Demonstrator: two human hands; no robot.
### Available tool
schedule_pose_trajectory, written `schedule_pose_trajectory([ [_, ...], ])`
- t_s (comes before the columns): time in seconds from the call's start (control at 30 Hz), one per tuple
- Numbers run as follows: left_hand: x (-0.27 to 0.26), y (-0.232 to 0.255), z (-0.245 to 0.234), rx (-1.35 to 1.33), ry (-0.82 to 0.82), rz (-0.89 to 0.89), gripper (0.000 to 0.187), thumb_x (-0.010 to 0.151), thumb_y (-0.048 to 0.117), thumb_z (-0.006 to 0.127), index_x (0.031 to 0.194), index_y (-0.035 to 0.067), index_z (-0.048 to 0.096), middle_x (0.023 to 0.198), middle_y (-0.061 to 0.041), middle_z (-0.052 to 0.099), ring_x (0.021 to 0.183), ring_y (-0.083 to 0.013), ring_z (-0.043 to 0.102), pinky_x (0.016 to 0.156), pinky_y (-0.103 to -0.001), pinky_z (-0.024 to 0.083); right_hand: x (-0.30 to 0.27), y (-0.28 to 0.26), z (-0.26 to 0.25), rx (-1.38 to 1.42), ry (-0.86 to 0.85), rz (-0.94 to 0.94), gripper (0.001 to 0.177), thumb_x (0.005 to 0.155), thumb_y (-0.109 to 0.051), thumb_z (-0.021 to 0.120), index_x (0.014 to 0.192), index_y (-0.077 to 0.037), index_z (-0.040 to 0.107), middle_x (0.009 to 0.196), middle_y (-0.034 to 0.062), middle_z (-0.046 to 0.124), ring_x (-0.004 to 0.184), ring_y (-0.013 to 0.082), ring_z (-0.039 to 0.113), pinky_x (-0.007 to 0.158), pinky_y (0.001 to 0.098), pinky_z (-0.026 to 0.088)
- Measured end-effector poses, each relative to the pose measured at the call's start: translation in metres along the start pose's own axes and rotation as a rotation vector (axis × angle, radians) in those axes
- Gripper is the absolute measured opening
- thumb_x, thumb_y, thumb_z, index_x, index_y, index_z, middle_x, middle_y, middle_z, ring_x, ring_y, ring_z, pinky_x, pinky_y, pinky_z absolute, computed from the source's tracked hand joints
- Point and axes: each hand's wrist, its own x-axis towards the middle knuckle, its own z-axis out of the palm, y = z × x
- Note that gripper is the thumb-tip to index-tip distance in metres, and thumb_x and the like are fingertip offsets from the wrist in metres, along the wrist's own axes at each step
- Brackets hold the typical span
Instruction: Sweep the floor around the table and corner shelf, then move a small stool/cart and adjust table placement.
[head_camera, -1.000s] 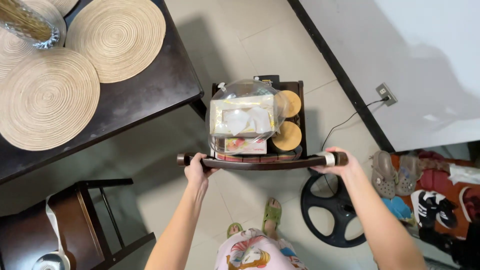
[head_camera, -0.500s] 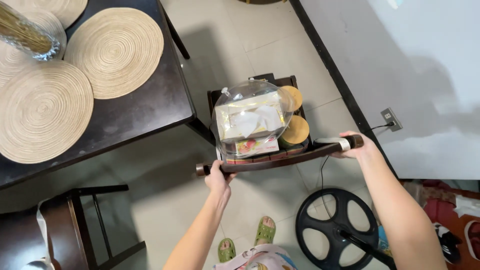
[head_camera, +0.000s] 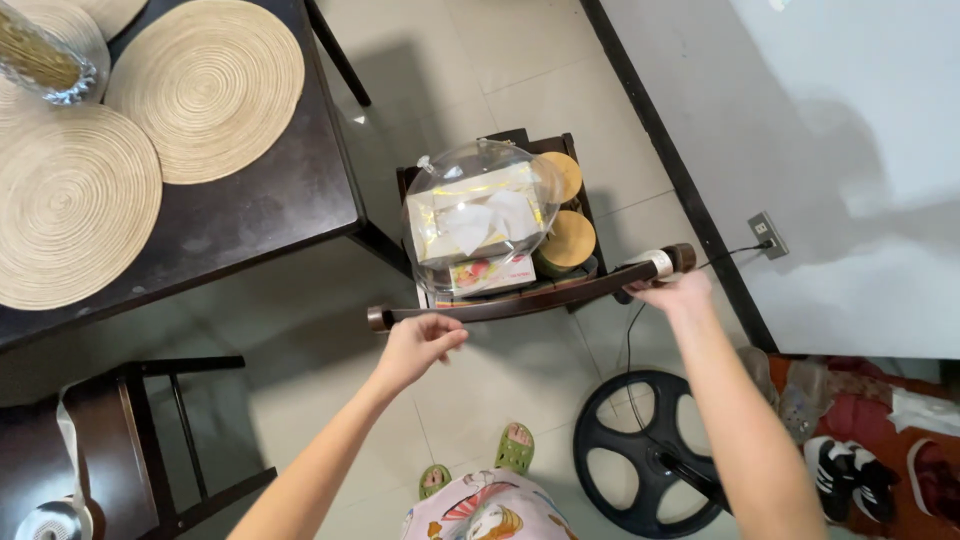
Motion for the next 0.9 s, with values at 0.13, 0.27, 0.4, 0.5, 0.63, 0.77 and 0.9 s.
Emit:
schedule_pose_trajectory([
  [0.13,0.018,0.032,-0.005,0.684,0.202,0.586,0.060,0.069,0.042,0.084,0.118,0.010,0.071,0.101,-0.013,0.077,0.088,-0.0296,0.074,0.079,-0.040,0.058,-0.028,0.025,0.012,0.060,-0.056,-0.106,0.055,0.104,-0.048,0.035,0.124,0.001,0.046,0.131,0.0229,0.051,0.123,0.0405,0.052,0.112,0.0685,0.040],
  [0.27,0.064,0.033,0.006,0.891,0.022,0.685,0.063,0.065,0.034,0.085,0.121,0.011,0.069,0.104,-0.017,0.074,0.095,-0.0377,0.070,0.079,-0.046,0.055,-0.072,0.041,0.033,-0.160,-0.153,-0.210,0.071,0.095,-0.068,0.038,0.119,-0.003,0.052,0.122,0.0171,0.054,0.113,0.0337,0.054,0.107,0.0675,0.041],
  [0.4,0.091,0.036,0.026,0.863,-0.292,0.386,0.059,0.072,0.027,0.072,0.131,0.017,0.070,0.101,-0.019,0.074,0.094,-0.0365,0.071,0.084,-0.044,0.056,-0.052,0.032,0.010,-0.357,-0.169,-0.195,0.048,0.093,-0.045,0.068,0.113,-0.003,0.055,0.112,0.0168,0.060,0.109,0.0336,0.061,0.104,0.0639,0.049],
  [0.5,0.131,0.010,0.026,0.801,-0.400,0.424,0.059,0.069,0.024,0.072,0.125,0.007,0.070,0.097,-0.023,0.074,0.093,-0.0376,0.073,0.086,-0.043,0.057,-0.048,0.026,0.011,-0.462,-0.244,-0.178,0.031,0.090,-0.021,0.075,0.110,-0.004,0.059,0.105,0.0153,0.065,0.104,0.0348,0.067,0.099,0.0637,0.054],
  [0.63,0.131,0.005,0.029,0.774,-0.436,0.458,0.052,0.069,0.022,0.072,0.116,-0.001,0.069,0.094,-0.026,0.073,0.093,-0.0398,0.071,0.086,-0.044,0.056,-0.055,0.019,0.013,-0.511,-0.248,-0.183,0.024,0.091,-0.013,0.072,0.109,0.000,0.063,0.103,0.0157,0.068,0.101,0.0343,0.070,0.094,0.0656,0.057],
  [0.77,0.140,0.003,0.041,0.772,-0.396,0.476,0.043,0.070,0.014,0.065,0.108,-0.007,0.065,0.090,-0.030,0.070,0.089,-0.0447,0.070,0.082,-0.048,0.056,-0.035,0.000,0.023,-0.602,-0.222,-0.238,0.023,0.090,-0.007,0.071,0.110,0.003,0.065,0.106,0.0174,0.070,0.101,0.0330,0.071,0.092,0.0634,0.058],
  [0.9,0.151,0.011,0.065,0.676,-0.353,0.472,0.039,0.072,0.010,0.061,0.105,-0.010,0.062,0.084,-0.034,0.068,0.087,-0.0480,0.069,0.081,-0.051,0.056,-0.013,-0.033,0.041,-0.693,-0.148,-0.249,0.029,0.086,-0.003,0.069,0.113,0.005,0.064,0.107,0.0182,0.069,0.099,0.0338,0.070,0.089,0.0616,0.059],
])
